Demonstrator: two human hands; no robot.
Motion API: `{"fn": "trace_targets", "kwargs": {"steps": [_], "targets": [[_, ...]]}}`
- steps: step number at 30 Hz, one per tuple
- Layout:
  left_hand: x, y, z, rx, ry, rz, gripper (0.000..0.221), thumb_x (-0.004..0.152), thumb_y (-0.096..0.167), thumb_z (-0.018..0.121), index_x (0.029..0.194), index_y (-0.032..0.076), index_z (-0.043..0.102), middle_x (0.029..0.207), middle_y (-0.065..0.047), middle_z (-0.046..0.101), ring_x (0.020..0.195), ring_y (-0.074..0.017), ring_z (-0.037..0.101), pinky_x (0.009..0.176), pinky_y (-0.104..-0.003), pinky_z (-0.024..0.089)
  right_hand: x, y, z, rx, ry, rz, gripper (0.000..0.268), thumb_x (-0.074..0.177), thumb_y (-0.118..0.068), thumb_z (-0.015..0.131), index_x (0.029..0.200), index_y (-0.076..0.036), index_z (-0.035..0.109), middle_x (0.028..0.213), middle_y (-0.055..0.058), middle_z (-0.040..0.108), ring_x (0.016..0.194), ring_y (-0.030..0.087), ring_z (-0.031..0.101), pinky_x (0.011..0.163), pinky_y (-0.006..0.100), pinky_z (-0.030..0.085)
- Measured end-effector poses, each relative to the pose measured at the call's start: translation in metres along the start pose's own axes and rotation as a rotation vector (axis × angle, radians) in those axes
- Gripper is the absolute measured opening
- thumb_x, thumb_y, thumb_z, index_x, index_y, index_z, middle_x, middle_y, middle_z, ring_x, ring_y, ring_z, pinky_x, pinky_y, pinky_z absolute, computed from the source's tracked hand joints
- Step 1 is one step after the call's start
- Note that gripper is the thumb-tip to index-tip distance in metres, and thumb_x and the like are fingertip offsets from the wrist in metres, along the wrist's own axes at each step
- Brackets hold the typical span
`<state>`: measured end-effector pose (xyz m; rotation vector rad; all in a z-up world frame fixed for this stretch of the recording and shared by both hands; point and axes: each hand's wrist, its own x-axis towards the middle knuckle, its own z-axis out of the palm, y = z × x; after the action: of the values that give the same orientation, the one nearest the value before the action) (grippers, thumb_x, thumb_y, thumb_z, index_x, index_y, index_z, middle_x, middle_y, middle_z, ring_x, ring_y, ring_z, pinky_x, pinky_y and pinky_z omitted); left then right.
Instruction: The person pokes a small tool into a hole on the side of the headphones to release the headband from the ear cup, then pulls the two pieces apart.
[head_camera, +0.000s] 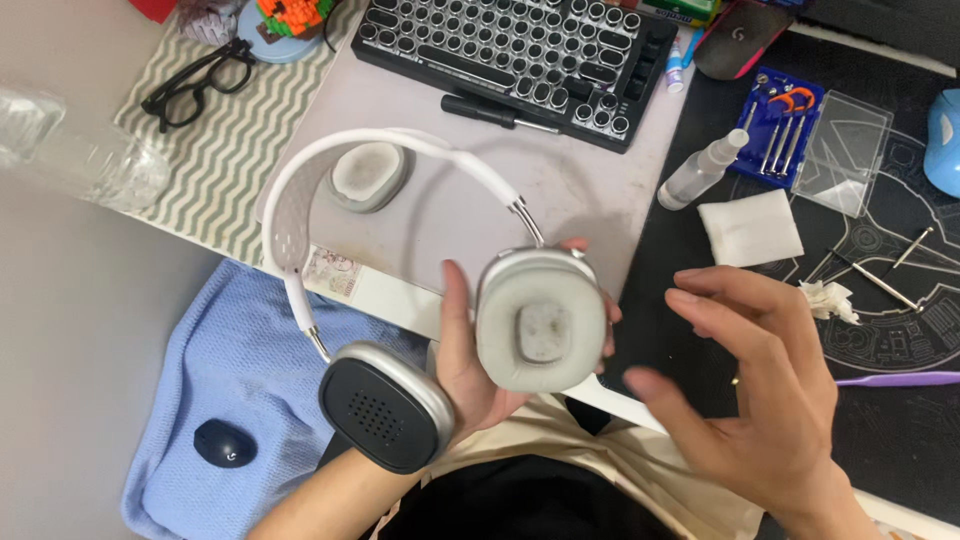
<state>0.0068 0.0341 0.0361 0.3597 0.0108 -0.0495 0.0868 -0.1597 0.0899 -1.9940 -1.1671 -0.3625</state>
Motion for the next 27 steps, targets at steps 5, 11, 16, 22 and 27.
{"fn": "trace_targets", "kwargs": {"steps": [5,11,16,22,27], "targets": [[0.003,0.002,-0.001,-0.003,0.012,0.085,0.085,0.1,0.066,0.037,0.158,0.004,0.038,0.123,-0.029,0.062,0.105,-0.0404,0.067,0.092,-0.047,0.053,0.001,-0.007,-0.007,0.095,-0.028,0.291,0.036,0.091,0.001,0.069,0.126,0.002,0.062,0.123,0.019,0.061,0.074,0.015,0.052,0.07,0.026,0.046],[0.013,0.001,-0.006,-0.139,0.308,0.14,0.075,0.098,0.067,0.044,0.151,0.014,0.05,0.125,-0.032,0.063,0.099,-0.0394,0.069,0.081,-0.046,0.062,-0.008,0.02,-0.007,0.043,-0.429,0.505,0.037,0.097,-0.013,0.053,0.129,-0.018,0.07,0.118,0.003,0.063,0.061,0.014,0.058,0.068,0.03,0.048],[0.018,0.0,-0.005,-0.029,0.454,0.176,0.081,0.091,0.075,0.039,0.146,0.018,0.054,0.122,-0.025,0.066,0.104,-0.0334,0.066,0.085,-0.046,0.056,-0.021,0.042,0.018,-0.167,-0.51,0.445,0.034,0.098,-0.024,0.06,0.129,-0.015,0.068,0.11,0.003,0.06,0.083,0.026,0.07,0.072,0.045,0.056],[0.018,-0.007,-0.019,-0.001,0.381,0.171,0.091,0.088,0.077,0.035,0.156,0.017,0.046,0.139,-0.013,0.059,0.128,-0.0379,0.059,0.093,-0.052,0.054,-0.004,0.055,0.03,-0.226,-0.403,0.32,0.035,0.1,-0.018,0.059,0.134,-0.01,0.066,0.105,0.006,0.06,0.084,0.029,0.068,0.073,0.046,0.057],[0.017,-0.003,-0.011,0.078,0.232,0.152,0.097,0.085,0.081,0.031,0.15,0.011,0.046,0.123,-0.034,0.062,0.093,-0.0416,0.066,0.085,-0.049,0.055,0.002,0.045,0.014,-0.153,-0.281,0.284,0.026,0.098,-0.009,0.064,0.122,-0.003,0.071,0.11,0.009,0.064,0.091,0.022,0.067,0.082,0.035,0.054]]}}
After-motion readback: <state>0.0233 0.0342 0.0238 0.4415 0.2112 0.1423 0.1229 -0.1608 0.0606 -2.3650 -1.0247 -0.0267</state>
